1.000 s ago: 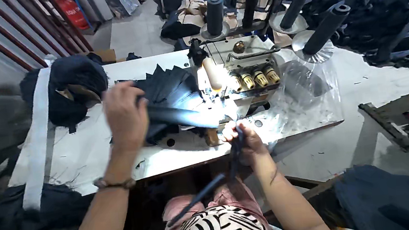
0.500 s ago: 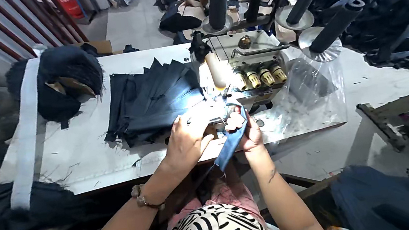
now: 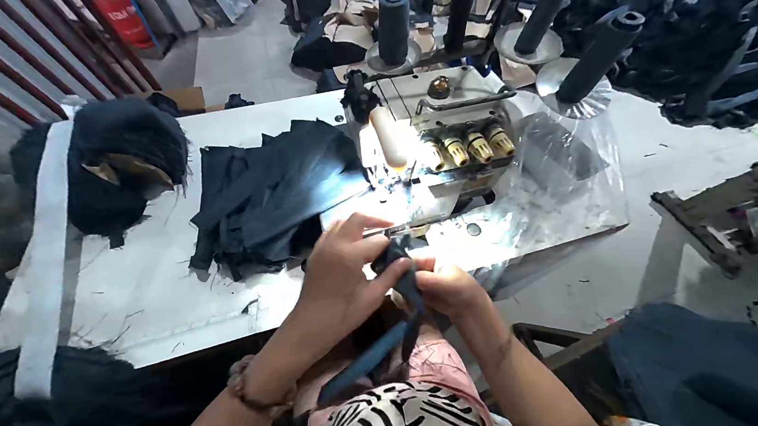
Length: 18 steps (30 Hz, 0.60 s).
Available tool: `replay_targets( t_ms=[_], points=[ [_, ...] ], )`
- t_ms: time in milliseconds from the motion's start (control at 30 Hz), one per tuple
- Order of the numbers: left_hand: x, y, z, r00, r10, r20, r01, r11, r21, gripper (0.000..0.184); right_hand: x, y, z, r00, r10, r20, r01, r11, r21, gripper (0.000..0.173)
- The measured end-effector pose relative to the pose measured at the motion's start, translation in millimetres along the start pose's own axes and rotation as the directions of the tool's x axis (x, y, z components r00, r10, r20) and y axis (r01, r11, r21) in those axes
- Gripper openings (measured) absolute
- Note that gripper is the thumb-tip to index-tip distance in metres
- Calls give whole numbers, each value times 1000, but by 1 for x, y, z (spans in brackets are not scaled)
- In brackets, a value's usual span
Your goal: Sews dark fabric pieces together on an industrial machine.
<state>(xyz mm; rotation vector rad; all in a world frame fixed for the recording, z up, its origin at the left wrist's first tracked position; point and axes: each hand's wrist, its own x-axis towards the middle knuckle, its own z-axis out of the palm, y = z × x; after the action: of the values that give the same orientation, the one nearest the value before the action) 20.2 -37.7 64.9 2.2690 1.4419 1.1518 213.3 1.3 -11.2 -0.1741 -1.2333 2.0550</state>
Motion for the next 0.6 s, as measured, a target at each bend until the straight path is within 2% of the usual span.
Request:
replay_targets(
  t_ms=[67, 100, 167, 233, 267, 333, 400, 433, 600],
  points=[
    [3, 0, -33, 996, -6, -92, 11, 998, 60, 24, -2, -9, -3, 973, -118, 199, 106, 992, 71, 24],
    [6, -9, -51, 990, -22, -142, 43, 989, 144, 26, -3, -13, -6, 960, -170, 222, 152, 984, 98, 25],
    [16, -41, -78, 968, -75, -238, 164, 910, 380, 32, -2, -16, -15, 972, -204, 120, 185, 971, 150, 23],
    [22, -73, -82, 958, -156, -239, 259, 827, 499, 32, 1, -9, -26, 982, -118, -148, 143, 974, 174, 22],
    [20, -79, -73, 969, -162, -187, 237, 828, 509, 29, 4, -2, -31, 961, -73, -265, 127, 973, 195, 20],
    [11, -77, -37, 999, -9, -44, 28, 881, 471, 31, 9, 8, -37, 923, 10, -385, 82, 972, 221, 26],
    [0, -71, 1, 984, 158, 88, -179, 910, 375, 32, 8, 16, -41, 910, 50, -411, 63, 964, 257, 30],
    [-4, -69, 14, 974, 187, 125, -220, 908, 355, 33, 6, 18, -44, 916, 44, -398, 76, 956, 282, 28],
    [-7, -52, 25, 981, 108, 159, -166, 891, 422, 37, 6, 9, -58, 920, -47, -390, 209, 899, 384, 24]
  ],
)
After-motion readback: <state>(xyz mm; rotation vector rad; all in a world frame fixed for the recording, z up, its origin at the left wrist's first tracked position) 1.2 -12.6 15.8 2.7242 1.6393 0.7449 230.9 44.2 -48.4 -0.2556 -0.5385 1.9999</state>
